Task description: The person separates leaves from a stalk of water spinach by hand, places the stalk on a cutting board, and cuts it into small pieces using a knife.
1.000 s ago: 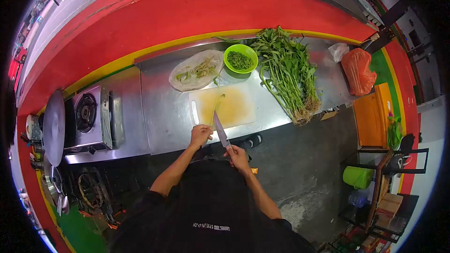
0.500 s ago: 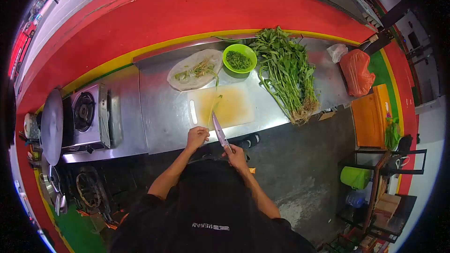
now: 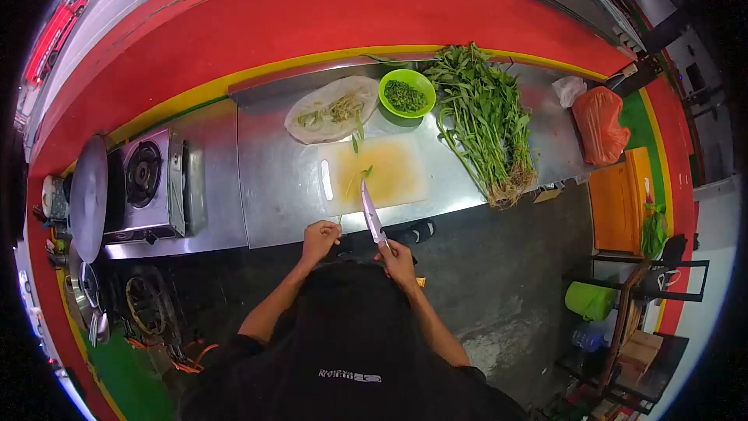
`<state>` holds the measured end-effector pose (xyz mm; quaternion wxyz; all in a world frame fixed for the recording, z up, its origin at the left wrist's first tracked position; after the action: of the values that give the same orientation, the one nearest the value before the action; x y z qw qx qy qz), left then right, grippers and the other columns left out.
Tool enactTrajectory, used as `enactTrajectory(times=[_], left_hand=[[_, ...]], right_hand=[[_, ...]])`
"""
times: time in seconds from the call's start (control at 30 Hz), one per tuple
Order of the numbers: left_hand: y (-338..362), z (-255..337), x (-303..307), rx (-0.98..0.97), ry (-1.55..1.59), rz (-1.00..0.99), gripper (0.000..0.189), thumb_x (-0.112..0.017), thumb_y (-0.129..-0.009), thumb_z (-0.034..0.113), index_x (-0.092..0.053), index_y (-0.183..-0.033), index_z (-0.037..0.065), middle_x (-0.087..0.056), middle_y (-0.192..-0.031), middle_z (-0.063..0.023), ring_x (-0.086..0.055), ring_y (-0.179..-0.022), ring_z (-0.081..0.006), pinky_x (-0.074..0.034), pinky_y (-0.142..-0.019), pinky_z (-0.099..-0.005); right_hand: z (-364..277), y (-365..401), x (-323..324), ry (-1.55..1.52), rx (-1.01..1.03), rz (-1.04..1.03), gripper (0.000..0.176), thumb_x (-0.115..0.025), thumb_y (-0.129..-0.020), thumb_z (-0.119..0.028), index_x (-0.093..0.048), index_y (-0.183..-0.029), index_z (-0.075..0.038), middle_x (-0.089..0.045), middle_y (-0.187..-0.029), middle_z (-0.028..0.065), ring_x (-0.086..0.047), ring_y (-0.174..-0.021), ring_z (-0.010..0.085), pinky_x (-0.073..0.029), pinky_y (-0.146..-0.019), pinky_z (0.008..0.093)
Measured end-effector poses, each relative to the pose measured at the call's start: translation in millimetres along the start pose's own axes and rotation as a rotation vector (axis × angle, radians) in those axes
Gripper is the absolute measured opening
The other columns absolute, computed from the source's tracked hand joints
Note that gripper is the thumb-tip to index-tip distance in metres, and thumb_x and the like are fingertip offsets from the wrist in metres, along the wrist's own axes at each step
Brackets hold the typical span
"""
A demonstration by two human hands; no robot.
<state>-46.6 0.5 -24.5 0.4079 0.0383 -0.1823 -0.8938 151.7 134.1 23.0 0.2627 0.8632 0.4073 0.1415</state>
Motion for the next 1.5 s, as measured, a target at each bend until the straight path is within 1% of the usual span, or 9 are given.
enactTrajectory(times=[0.13, 0.23, 0.37, 0.43, 0.67, 1.07, 1.2, 1.37, 1.5], left_hand=[[-2, 5, -9, -0.020, -0.047, -0.002, 0.018, -0.069, -0.091, 0.011, -0.068, -0.091, -0.007, -0.072, -0.075, -0.0100, -0.068, -0.059, -0.0134, -0.053, -0.055, -0.0260], [-4, -4, -17, 0.050, -0.095, -0.018, 0.020, -0.070, -0.089, 0.014, -0.068, -0.091, -0.006, -0.074, -0.076, -0.0114, -0.069, -0.059, -0.0136, -0.054, -0.055, -0.0260], [-2, -2, -29, 0.047, -0.067, -0.032, 0.020, -0.070, -0.089, 0.014, -0.068, -0.091, -0.006, -0.074, -0.076, -0.0113, -0.069, -0.059, -0.0140, -0.054, -0.055, -0.0262], [2, -3, -33, 0.133, -0.084, -0.046, 0.020, -0.070, -0.089, 0.013, -0.069, -0.091, -0.006, -0.074, -0.077, -0.0116, -0.069, -0.060, -0.0138, -0.055, -0.056, -0.0263], [-1, 1, -41, 0.073, -0.012, -0.033, 0.019, -0.070, -0.090, 0.013, -0.069, -0.092, -0.006, -0.074, -0.077, -0.0120, -0.069, -0.060, -0.0137, -0.055, -0.055, -0.0265], [-8, -10, -48, 0.051, -0.045, -0.044, 0.020, -0.070, -0.090, 0.013, -0.068, -0.091, -0.007, -0.074, -0.076, -0.0125, -0.069, -0.059, -0.0145, -0.054, -0.054, -0.0264], [-7, -5, -47, 0.072, -0.038, -0.042, 0.020, -0.071, -0.090, 0.013, -0.068, -0.090, -0.008, -0.074, -0.076, -0.0125, -0.069, -0.059, -0.0140, -0.054, -0.054, -0.0266], [-7, -5, -45, 0.062, -0.067, -0.048, 0.021, -0.071, -0.090, 0.014, -0.068, -0.090, -0.007, -0.074, -0.076, -0.0125, -0.068, -0.059, -0.0134, -0.054, -0.053, -0.0263], [-8, -9, -46, 0.071, -0.046, -0.064, 0.021, -0.071, -0.090, 0.015, -0.068, -0.091, -0.007, -0.074, -0.077, -0.0121, -0.068, -0.060, -0.0129, -0.054, -0.055, -0.0261]], right_hand=[[-5, 1, 1, 0.017, 0.018, 0.032, 0.032, -0.056, -0.102, -0.034, -0.064, -0.094, -0.004, -0.065, -0.073, 0.0025, -0.043, -0.041, 0.0050, -0.032, -0.037, 0.0243], [-2, 0, 7, 0.044, 0.034, 0.065, 0.032, -0.056, -0.102, -0.033, -0.064, -0.094, -0.003, -0.065, -0.073, 0.0028, -0.044, -0.041, 0.0049, -0.032, -0.037, 0.0243], [-5, 3, 12, 0.051, 0.035, 0.091, 0.031, -0.056, -0.102, -0.032, -0.064, -0.094, -0.003, -0.065, -0.073, 0.0031, -0.044, -0.040, 0.0049, -0.032, -0.036, 0.0242], [-3, 2, 14, 0.062, 0.039, 0.077, 0.031, -0.056, -0.102, -0.032, -0.065, -0.096, -0.003, -0.066, -0.073, 0.0031, -0.044, -0.040, 0.0049, -0.032, -0.036, 0.0242], [-13, 3, 15, 0.082, 0.023, 0.053, 0.030, -0.057, -0.102, -0.030, -0.066, -0.104, -0.001, -0.066, -0.073, 0.0035, -0.044, -0.039, 0.0051, -0.033, -0.036, 0.0242], [-26, -9, 20, 0.145, 0.052, 0.067, 0.027, -0.057, -0.101, -0.028, -0.066, -0.098, -0.002, -0.065, -0.071, 0.0025, -0.044, -0.040, 0.0054, -0.032, -0.036, 0.0245], [-19, -14, 18, 0.109, 0.014, 0.058, 0.027, -0.058, -0.101, -0.027, -0.067, -0.100, -0.002, -0.064, -0.071, 0.0023, -0.044, -0.040, 0.0057, -0.032, -0.036, 0.0246], [-12, -22, 17, 0.140, 0.053, 0.035, 0.028, -0.058, -0.100, -0.028, -0.068, -0.103, -0.001, -0.064, -0.071, 0.0025, -0.045, -0.040, 0.0061, -0.033, -0.036, 0.0251], [-17, -20, 17, 0.155, 0.042, 0.044, 0.028, -0.058, -0.101, -0.028, -0.068, -0.101, -0.001, -0.064, -0.070, 0.0022, -0.045, -0.040, 0.0062, -0.032, -0.036, 0.0251]])
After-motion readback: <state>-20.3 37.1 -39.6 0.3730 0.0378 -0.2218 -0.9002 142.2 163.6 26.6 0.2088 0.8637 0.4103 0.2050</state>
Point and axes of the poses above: each hand's wrist, its own y-axis away from the middle knuckle, its own x-axis out of the back of the hand, z = x × y, the point moved 10 cm from there along -y, towards the middle knuckle
